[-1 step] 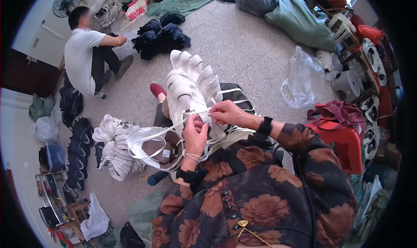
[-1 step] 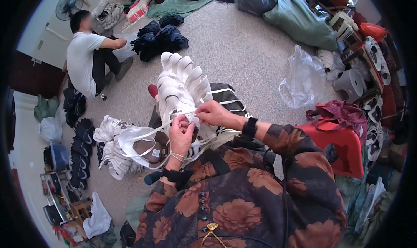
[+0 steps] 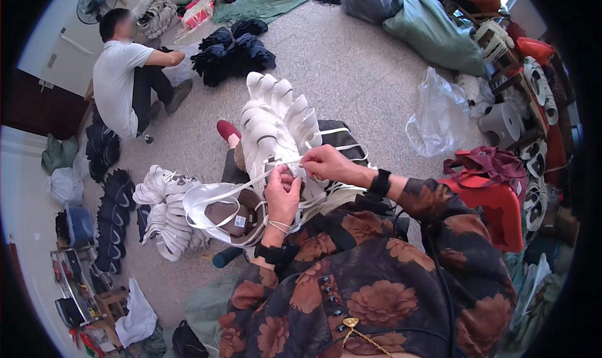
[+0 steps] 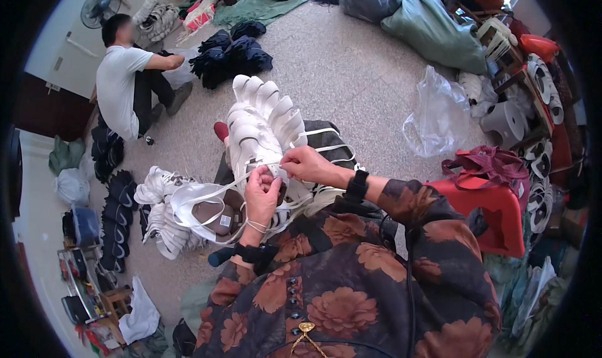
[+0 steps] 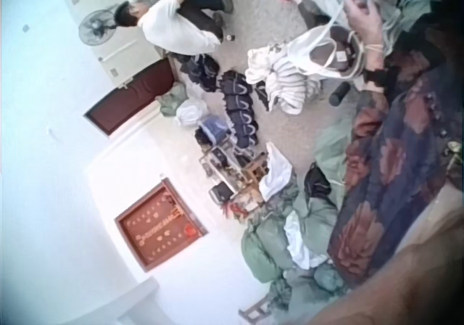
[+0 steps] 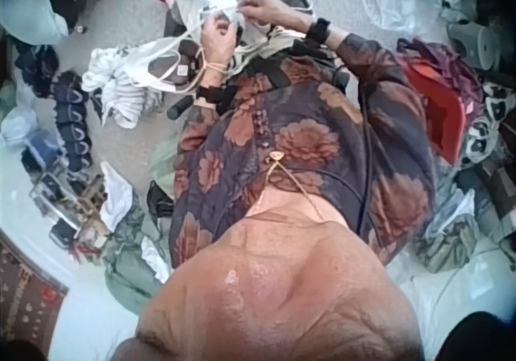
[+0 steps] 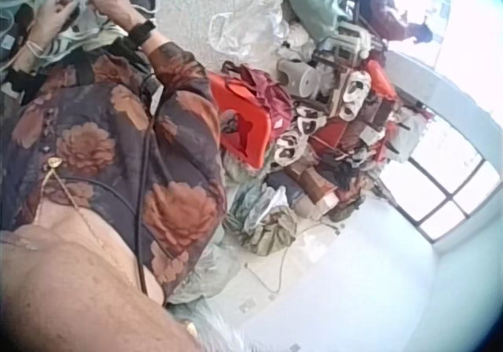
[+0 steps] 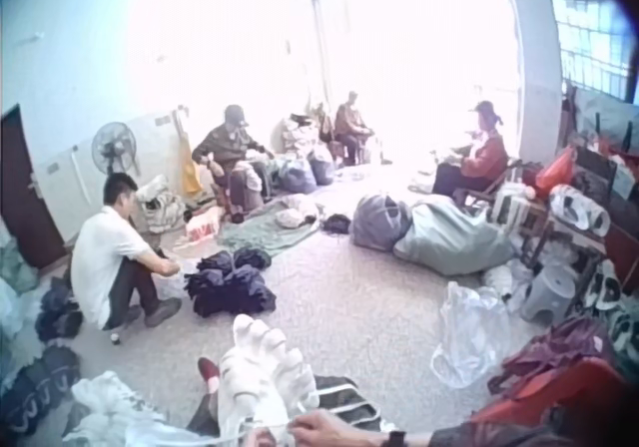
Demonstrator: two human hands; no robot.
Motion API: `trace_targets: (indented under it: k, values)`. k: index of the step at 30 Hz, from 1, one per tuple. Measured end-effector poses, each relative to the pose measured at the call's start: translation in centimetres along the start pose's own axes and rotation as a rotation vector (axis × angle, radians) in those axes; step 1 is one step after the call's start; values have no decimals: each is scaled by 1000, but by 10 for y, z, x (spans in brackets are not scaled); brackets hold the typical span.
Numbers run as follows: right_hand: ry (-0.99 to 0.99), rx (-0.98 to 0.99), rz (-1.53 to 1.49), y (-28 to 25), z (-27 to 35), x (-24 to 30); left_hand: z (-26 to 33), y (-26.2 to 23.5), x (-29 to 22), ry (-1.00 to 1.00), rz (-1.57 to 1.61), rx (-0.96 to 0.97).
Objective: Manually assembling and lacing white shoe components in a manufacturing workspace.
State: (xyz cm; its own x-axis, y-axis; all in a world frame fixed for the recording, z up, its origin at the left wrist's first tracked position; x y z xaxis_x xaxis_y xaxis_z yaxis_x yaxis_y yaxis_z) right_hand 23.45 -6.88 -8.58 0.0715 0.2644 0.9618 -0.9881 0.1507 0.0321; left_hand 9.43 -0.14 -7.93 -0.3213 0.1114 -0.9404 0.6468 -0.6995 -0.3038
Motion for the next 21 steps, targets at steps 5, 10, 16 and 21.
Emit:
trace_targets:
  k: [5,10,16,21]
  values:
    - [-118,-108,314,-1,-12,13,0,-4,0,55,25,-47]
    - [-175,-87,481,0,-13,32,-1,-5,-5,86,-56,-46]
    - [-387,-79,1015,24,-11,56,1,-4,-7,90,-102,-60]
    - [-349,27,1076,36,-15,60,0,1,-12,113,-105,-35]
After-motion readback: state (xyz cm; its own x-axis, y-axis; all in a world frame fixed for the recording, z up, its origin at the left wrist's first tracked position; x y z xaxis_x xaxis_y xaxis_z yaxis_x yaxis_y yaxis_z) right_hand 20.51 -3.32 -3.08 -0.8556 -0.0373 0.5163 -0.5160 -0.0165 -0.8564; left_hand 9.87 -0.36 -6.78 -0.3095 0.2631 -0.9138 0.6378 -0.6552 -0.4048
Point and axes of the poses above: each hand's wrist, its own z-axis away from the middle knuckle, its own y-axis out of the palm, x = y × z, the point moved 8 cm from there along -z, towards the middle knuckle, and after that the axes turned 4 degrees about x, right-handed, at the moved point
